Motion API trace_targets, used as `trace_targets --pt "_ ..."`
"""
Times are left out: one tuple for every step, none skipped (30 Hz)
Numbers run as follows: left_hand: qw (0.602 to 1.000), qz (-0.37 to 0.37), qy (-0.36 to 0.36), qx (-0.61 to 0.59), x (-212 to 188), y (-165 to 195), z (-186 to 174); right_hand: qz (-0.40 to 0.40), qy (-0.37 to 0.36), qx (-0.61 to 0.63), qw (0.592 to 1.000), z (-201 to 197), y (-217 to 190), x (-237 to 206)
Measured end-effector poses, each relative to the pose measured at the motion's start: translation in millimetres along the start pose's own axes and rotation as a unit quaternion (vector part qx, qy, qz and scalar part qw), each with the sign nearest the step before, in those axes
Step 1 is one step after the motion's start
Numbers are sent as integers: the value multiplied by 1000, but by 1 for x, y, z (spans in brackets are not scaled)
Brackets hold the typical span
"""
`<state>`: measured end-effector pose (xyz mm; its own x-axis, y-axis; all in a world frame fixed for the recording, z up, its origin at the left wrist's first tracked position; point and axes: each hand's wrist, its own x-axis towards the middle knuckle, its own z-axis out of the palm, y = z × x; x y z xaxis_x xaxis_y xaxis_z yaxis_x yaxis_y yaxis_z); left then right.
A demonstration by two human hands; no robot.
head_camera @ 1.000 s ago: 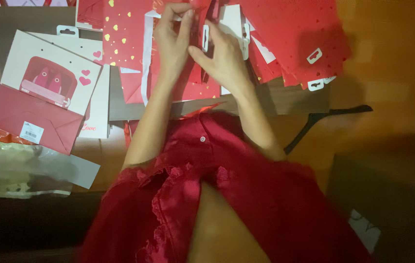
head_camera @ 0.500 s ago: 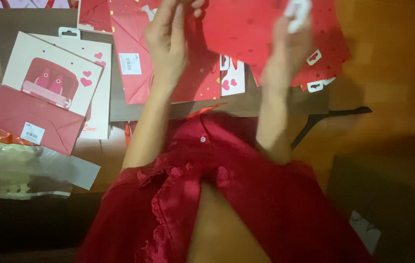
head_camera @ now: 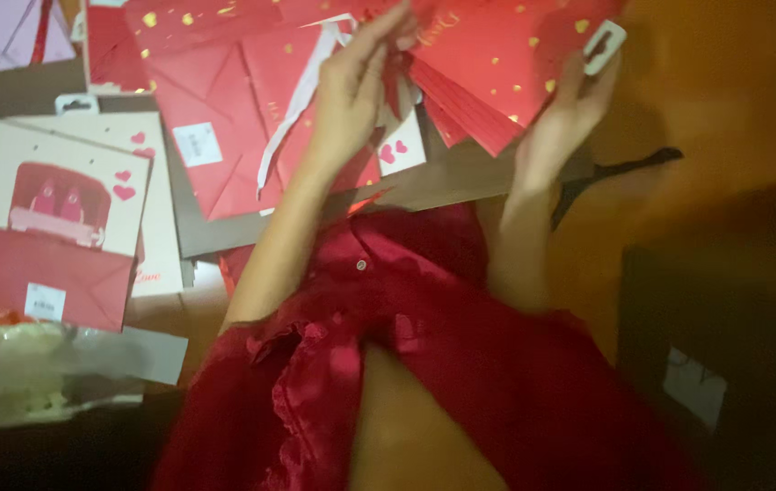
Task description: The person ties red ribbons around red Valentine's Day envelopes and gift boxes on a table. The person repeatedly picks up envelopes and boxes, wraps ribbons around them, and ties knots or bows by hand.
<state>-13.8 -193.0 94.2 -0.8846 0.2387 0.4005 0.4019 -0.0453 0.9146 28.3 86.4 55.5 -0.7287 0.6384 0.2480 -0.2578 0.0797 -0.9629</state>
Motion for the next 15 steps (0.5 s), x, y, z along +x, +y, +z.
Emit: trace_targets --pt "998 -58 -26 11 3 4 10 -35 -7 31 999 -2 3 -2" --pt "992 -115 -53 23 7 8 19 -69 -16 62 996 -4 3 -4" --pt "981 -171 -80 36 8 11 26 -76 7 38 996 -8 2 -3" --pt "992 -96 -75 39 8 13 31 -83 29 15 996 -10 1 -1" --pt "997 -20 -71 40 8 15 35 -90 51 -8 995 -11 -1 -1" --pt "995 56 -67 40 7 16 39 -114 47 -48 991 -11 -3 -2" --pt "994 54 -70 70 6 16 43 -137 42 -88 986 -8 -6 -4" --pt "991 52 -74 101 5 16 46 -160 39 -129 978 -5 -9 -6" --pt "987 51 -77 132 4 16 48 -146 17 -126 981 1 -12 -10" --pt "989 1 -83 124 3 17 50 -131 -4 -123 984 10 -15 -14" --pt "988 -50 -90 116 2 18 51 -117 -26 -120 986 20 -18 -19" --pt "984 -102 -98 108 1 20 52 -168 -44 -183 968 29 -23 -27" --pt "981 -145 -99 86 1 21 52 -216 -64 -245 943 37 -28 -36" --pt "975 -190 -99 65 2 23 50 -216 -102 -228 944 45 -33 -40" --pt "966 -235 -98 44 1 25 48 -215 -140 -211 943 51 -37 -44"
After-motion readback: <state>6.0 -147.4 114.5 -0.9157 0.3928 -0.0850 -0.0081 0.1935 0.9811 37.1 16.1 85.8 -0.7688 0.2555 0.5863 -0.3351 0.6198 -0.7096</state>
